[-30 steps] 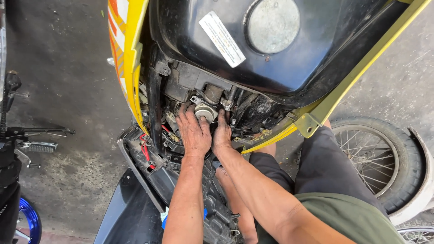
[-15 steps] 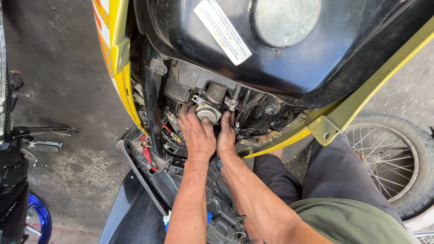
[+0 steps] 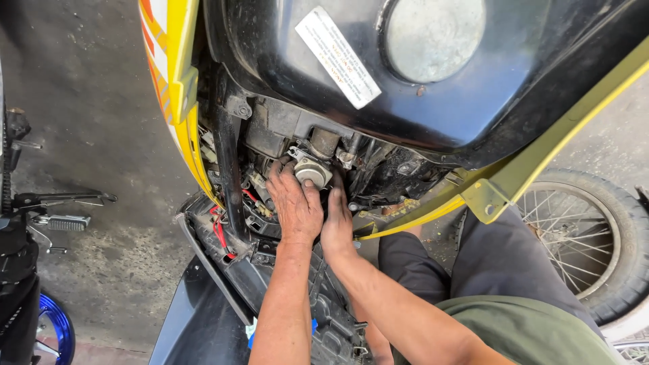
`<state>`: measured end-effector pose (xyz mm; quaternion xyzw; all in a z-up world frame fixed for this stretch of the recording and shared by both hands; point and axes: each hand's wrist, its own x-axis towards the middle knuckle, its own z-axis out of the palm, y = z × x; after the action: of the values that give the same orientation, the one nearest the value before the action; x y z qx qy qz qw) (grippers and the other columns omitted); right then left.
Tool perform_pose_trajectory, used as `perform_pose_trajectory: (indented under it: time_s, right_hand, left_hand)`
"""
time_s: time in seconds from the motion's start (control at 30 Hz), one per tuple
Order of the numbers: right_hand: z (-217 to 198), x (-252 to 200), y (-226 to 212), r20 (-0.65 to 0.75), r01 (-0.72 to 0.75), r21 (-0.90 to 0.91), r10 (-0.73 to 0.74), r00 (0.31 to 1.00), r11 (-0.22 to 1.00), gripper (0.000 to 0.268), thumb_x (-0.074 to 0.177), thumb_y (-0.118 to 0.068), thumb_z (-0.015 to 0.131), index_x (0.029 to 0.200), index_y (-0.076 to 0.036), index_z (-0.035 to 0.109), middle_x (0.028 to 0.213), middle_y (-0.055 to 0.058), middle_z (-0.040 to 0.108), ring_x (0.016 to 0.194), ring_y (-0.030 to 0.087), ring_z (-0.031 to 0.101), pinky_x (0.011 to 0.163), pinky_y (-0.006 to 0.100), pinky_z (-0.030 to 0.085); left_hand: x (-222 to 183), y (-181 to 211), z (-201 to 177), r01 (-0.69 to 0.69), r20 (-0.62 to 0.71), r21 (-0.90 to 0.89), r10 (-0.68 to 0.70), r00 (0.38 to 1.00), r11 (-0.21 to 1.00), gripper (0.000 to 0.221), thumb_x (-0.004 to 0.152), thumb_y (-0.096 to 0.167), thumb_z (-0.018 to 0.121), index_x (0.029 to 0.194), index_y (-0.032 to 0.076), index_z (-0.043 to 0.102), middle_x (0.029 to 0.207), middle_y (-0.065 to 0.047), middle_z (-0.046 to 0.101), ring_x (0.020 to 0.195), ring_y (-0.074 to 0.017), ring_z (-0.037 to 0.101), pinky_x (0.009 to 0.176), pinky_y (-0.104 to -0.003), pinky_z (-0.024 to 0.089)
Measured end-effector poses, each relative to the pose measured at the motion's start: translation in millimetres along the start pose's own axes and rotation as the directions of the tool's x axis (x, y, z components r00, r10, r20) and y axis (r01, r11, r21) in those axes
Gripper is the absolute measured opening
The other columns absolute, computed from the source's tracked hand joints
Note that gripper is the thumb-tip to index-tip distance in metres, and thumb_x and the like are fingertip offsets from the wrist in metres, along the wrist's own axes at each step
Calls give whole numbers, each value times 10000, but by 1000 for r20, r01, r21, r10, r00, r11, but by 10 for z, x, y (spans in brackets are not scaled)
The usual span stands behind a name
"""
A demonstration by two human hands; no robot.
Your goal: Adjusting the throttle cable tension and connection on a motorcycle carburetor by hand.
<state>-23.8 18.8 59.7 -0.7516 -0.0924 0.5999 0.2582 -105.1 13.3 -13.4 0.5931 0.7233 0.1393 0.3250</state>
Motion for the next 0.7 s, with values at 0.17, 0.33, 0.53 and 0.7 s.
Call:
perform_pose_trajectory:
  time_s: [0.17,0.33,0.53,0.7]
  right_hand:
    - [-148,-58,210,54,-65,51,62,997,997,585,1121,-346,313,1624,-61,220,1667,259,189,1535,433,179,1271,509,243]
    - [-15,72,57,-44,-317,196,331,943,928,589,1072,-340,443,1588,-68,365,1655,239,248,1506,415,310,1204,483,374]
    - [-197,332,1309,49,-429,733,589,807,528,342,972,-380,723,1164,-97,720,1130,77,738,905,244,699,749,335,548]
    - [-67,5,669,36,-283,647,343,939,708,593,1000,-112,632,1552,-89,415,1233,100,652,964,238,687,850,394,592]
  left_hand:
    - [16,35,-26,12,-3,-17,-12,1000,1000,470,939,311,433,1330,51,443,1387,-223,392,1119,-425,430,1017,-544,372]
    - [-75,-1,-36,14,4,-13,-14,1000,1000,470,940,300,460,1338,50,439,1401,-228,389,1157,-432,429,1025,-552,365]
    - [-25,88,-54,8,-18,-6,-8,1000,1000,460,946,301,453,1331,50,438,1386,-237,398,1085,-439,435,981,-552,376]
    - [-21,45,-47,-10,-22,-21,10,1000,1000,446,976,316,432,1335,51,429,1382,-231,388,1075,-435,422,951,-554,378]
